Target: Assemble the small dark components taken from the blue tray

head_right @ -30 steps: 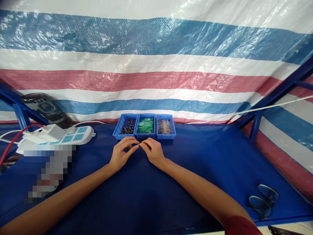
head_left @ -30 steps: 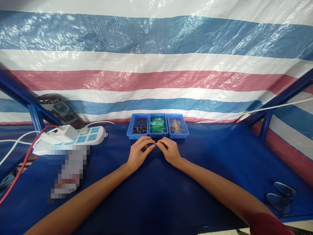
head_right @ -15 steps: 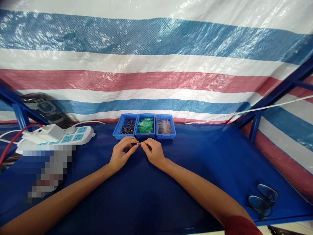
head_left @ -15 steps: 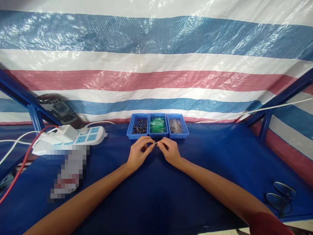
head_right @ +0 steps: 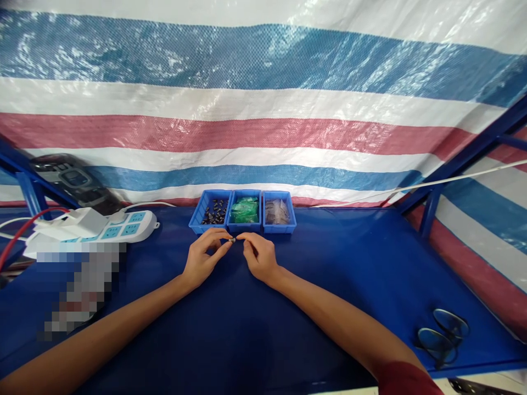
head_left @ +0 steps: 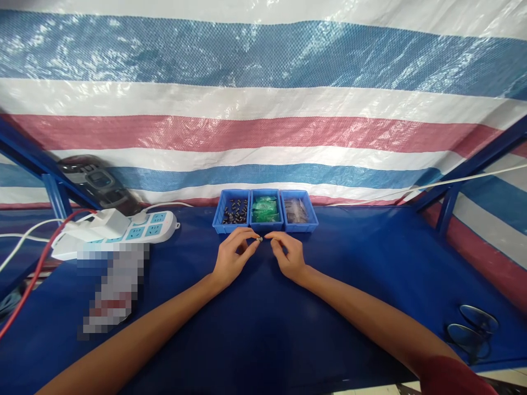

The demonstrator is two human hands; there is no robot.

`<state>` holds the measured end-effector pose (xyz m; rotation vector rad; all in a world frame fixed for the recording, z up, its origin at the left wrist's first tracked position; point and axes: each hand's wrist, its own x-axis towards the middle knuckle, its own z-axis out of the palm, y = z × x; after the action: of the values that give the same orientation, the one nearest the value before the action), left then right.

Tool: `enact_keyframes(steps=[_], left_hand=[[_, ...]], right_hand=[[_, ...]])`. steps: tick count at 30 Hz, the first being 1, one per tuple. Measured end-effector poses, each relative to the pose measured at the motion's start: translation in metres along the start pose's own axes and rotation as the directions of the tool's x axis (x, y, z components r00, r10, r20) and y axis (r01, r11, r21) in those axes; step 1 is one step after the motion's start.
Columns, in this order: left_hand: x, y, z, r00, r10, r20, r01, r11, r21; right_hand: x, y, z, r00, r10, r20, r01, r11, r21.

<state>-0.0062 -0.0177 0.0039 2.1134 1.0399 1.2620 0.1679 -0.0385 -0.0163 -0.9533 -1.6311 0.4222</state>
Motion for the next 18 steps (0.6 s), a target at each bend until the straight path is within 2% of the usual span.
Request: enact_keyframes(steps=[1, 3, 6, 14, 18], left_hand=[[-0.0001, -0.0003, 0.0001, 1.000, 0.001, -0.004, -0.001, 1.000, 0.003], [-0.0003, -0.0010, 0.0005, 1.000, -0.002, -0.010, 0.002, 1.000, 0.007], [-0.0005, -0.0014, 0.0009, 1.000, -0.022, -0.007, 0.022, 1.000, 0.000], [-0.0001, 0.0013, -0.0001, 0.992, -0.119, 0.045, 0.121, 0.992, -0.045], [-0.0007, -0.0007, -0.0006, 0.992, -0.115, 0.046, 0.117, 0.993, -0.030]], right_hand=[[0.0019, -0.0007, 0.0000, 0.998, -0.010, 0.057, 0.011, 1.000, -0.014], [0.0053, -0.0024, 0.0000, 0.996, 0.004, 0.092, -0.001, 1.000, -0.031], [0.0075, -0.0040, -0.0004, 0.997, 0.042, 0.058, -0.041, 0.999, -0.025], [0.0074, -0.0051, -0.0013, 0.996, 0.043, 0.077, -0.043, 0.999, -0.008], [0.0072, -0.0054, -0.0009, 0.997, 0.053, 0.062, -0.052, 0.999, -0.016]])
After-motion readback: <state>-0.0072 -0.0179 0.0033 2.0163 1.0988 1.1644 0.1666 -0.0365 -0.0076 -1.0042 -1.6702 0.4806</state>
